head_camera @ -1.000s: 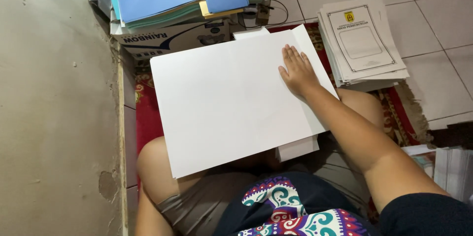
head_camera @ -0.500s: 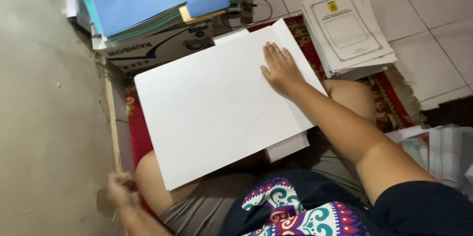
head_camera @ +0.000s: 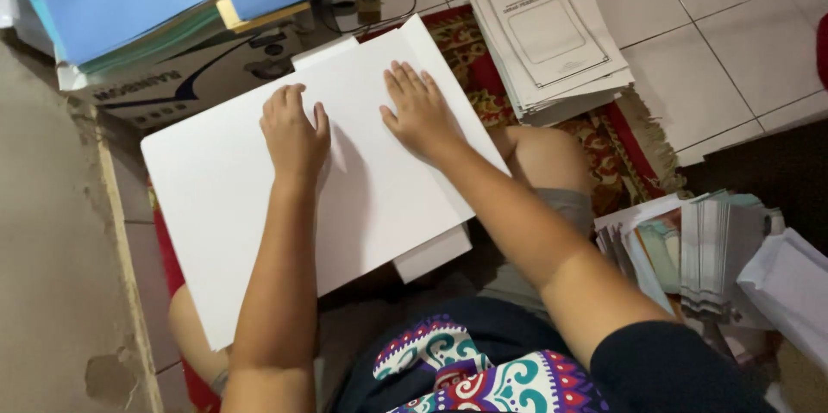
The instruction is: Inserting printed documents into paper folders and smoothing them flat
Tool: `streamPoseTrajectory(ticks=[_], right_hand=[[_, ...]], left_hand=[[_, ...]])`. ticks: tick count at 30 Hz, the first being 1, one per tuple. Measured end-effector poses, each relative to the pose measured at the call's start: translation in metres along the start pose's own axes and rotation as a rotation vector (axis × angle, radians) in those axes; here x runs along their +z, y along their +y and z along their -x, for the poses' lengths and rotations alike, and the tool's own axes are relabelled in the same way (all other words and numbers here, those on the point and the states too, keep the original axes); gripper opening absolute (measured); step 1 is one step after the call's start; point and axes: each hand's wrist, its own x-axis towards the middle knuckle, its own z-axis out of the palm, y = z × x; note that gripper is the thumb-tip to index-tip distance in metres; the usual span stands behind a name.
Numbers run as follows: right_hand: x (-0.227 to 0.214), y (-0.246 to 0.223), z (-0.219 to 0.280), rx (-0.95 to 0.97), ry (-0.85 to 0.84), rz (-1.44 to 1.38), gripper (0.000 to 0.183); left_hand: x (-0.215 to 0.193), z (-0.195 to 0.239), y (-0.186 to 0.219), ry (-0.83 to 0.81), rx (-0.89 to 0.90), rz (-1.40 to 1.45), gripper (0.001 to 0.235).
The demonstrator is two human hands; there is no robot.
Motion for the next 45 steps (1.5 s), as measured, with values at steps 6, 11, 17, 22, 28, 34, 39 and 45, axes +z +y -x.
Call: streamPoseTrajectory(ticks=[6,11,17,22,28,34,39,45], right_hand=[[-0.010,-0.003,0.005,-0.009,0.075,-0.017,0.062],[0.006,0.003,-0.002,0.014,0.086,-0.032,0.064],[0.005,0.000,0.000,0.018,0.063,-0.032,0.065],[0.002,-0.001,0.000,0.014,0.056,-0.031,0.065],[0.009,-0.001,-0.001,0.005,0.072,-0.017,0.066],[0.004,0.000,0.001,-0.005,0.089,-0.004,0.063],[0.013,0.007,0.008,-0.039,0.182,-0.029,0.055],[0.002,0.050,0.052,0.026,0.280,-0.987,0.035]], left_hand=[[-0.007,-0.003,0.012,-0.161,-0.045,-0.158,0.050],[0.018,-0.012,-0.012,-0.357,-0.140,-0.162,0.060],[0.023,-0.014,-0.019,-0.371,-0.182,-0.162,0.063],[0.006,0.003,-0.002,-0.420,-0.199,-0.154,0.065],[-0.017,0.029,0.018,-0.522,-0.200,-0.073,0.064],[-0.024,0.023,0.029,-0.475,-0.287,-0.055,0.062],[-0.018,0.019,0.023,-0.423,-0.327,-0.080,0.063],[-0.020,0.015,0.026,-0.422,-0.349,-0.076,0.063]])
